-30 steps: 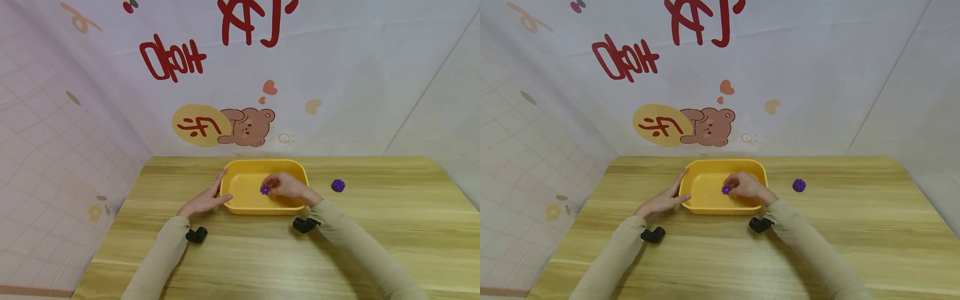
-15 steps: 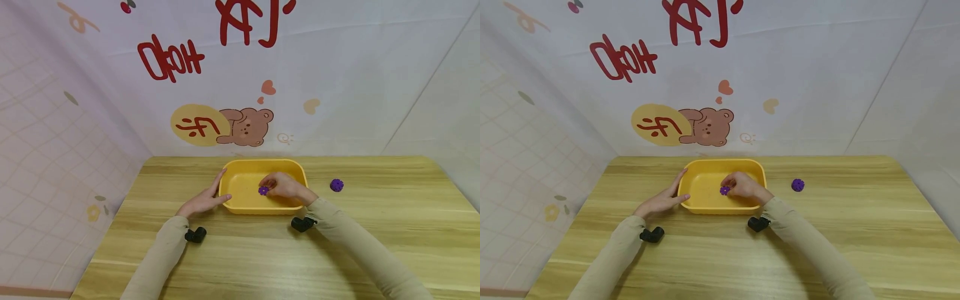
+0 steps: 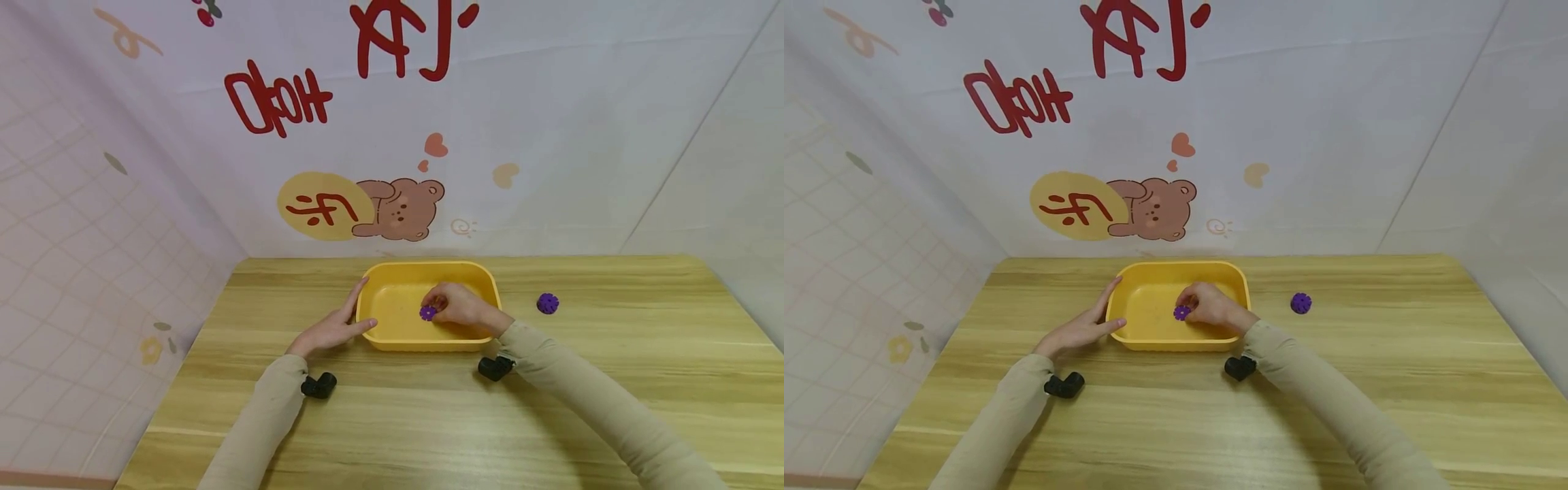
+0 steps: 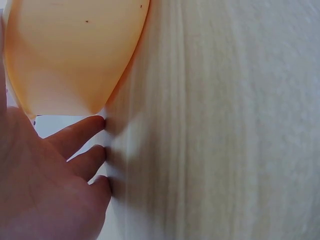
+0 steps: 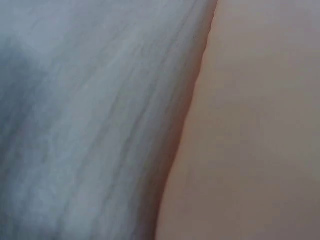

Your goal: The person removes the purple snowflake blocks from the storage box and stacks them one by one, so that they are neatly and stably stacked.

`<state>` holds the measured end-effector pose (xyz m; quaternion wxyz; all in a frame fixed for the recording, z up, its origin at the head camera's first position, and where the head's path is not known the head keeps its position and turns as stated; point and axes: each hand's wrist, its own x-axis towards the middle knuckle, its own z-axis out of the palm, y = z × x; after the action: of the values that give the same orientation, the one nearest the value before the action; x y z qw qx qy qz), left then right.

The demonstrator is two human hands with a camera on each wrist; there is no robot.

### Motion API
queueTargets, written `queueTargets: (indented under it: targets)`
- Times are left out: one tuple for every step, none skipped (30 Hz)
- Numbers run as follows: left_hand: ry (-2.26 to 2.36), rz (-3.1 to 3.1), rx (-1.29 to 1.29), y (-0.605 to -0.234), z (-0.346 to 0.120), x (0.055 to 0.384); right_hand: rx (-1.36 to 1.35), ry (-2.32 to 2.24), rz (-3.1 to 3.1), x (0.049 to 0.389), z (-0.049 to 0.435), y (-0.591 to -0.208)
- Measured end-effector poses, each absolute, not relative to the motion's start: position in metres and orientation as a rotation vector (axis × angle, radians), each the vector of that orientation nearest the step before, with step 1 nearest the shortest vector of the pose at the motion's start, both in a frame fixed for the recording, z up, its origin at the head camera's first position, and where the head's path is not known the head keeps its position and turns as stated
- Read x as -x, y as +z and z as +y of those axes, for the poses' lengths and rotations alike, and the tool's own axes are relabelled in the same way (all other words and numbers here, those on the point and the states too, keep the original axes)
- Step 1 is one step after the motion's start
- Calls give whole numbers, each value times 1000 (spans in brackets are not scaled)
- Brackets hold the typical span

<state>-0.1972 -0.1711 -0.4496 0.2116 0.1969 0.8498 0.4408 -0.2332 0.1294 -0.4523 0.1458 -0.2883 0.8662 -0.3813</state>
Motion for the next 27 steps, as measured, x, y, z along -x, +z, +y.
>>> queueTargets:
  targets:
    - [1226, 2362, -547, -450, -171, 197, 846, -1081, 2498, 234, 129, -453]
    - [1233, 2359, -545, -450, -171, 197, 862, -1065, 2500, 234, 129, -453]
    - [1238, 2358, -546, -451, -172, 197, 883, -1051, 2502, 234, 128, -454]
    - [1242, 2358, -549, -451, -172, 197, 902, -1036, 2502, 234, 127, -454]
    - [1243, 2359, -546, -451, -172, 196, 923, -1023, 2502, 234, 127, -454]
    - [1242, 2358, -542, -451, -172, 196, 945, -1014, 2502, 234, 126, -454]
    - [1241, 2358, -537, -451, -172, 196, 964, -1013, 2497, 234, 125, -454]
    - [1239, 2355, -531, -451, -172, 196, 974, -1023, 2488, 234, 124, -454]
    - [1236, 2353, -527, -451, -173, 196, 976, -1038, 2476, 233, 124, -453]
    - [1234, 2353, -526, -451, -173, 196, 974, -1051, 2467, 233, 124, -453]
    - [1231, 2353, -523, -451, -172, 196, 969, -1069, 2458, 232, 124, -452]
    - [1230, 2353, -525, -450, -172, 195, 962, -1088, 2447, 231, 124, -451]
    - [1229, 2353, -526, -450, -172, 195, 955, -1105, 2440, 231, 123, -451]
    - [1228, 2354, -526, -450, -172, 195, 943, -1123, 2435, 230, 124, -450]
    - [1228, 2355, -527, -450, -172, 195, 931, -1137, 2439, 229, 124, -449]
    - [1226, 2357, -525, -449, -171, 195, 918, -1150, 2448, 228, 124, -448]
    - [1225, 2358, -521, -449, -171, 195, 905, -1165, 2461, 227, 124, -447]
    - [1227, 2355, -520, -449, -171, 195, 897, -1177, 2477, 227, 125, -446]
    - [1228, 2354, -520, -449, -171, 195, 893, -1193, 2489, 226, 125, -445]
    - [1229, 2354, -522, -450, -170, 195, 887, -1208, 2499, 225, 126, -444]
    - [1228, 2353, -525, -450, -170, 196, 890, -1220, 2508, 224, 126, -443]
    - [1229, 2353, -528, -450, -170, 196, 893, -1231, 2513, 223, 127, -441]
    - [1230, 2352, -532, -450, -170, 196, 906, -1239, 2515, 223, 127, -440]
    - [1230, 2352, -533, -450, -170, 196, 920, -1245, 2516, 222, 128, -438]
    - [1228, 2355, -535, -450, -170, 196, 935, -1250, 2515, 221, 128, -437]
    - [1228, 2357, -534, -450, -170, 197, 950, -1251, 2516, 221, 129, -436]
    - [1227, 2360, -533, -450, -170, 196, 964, -1254, 2516, 221, 129, -435]
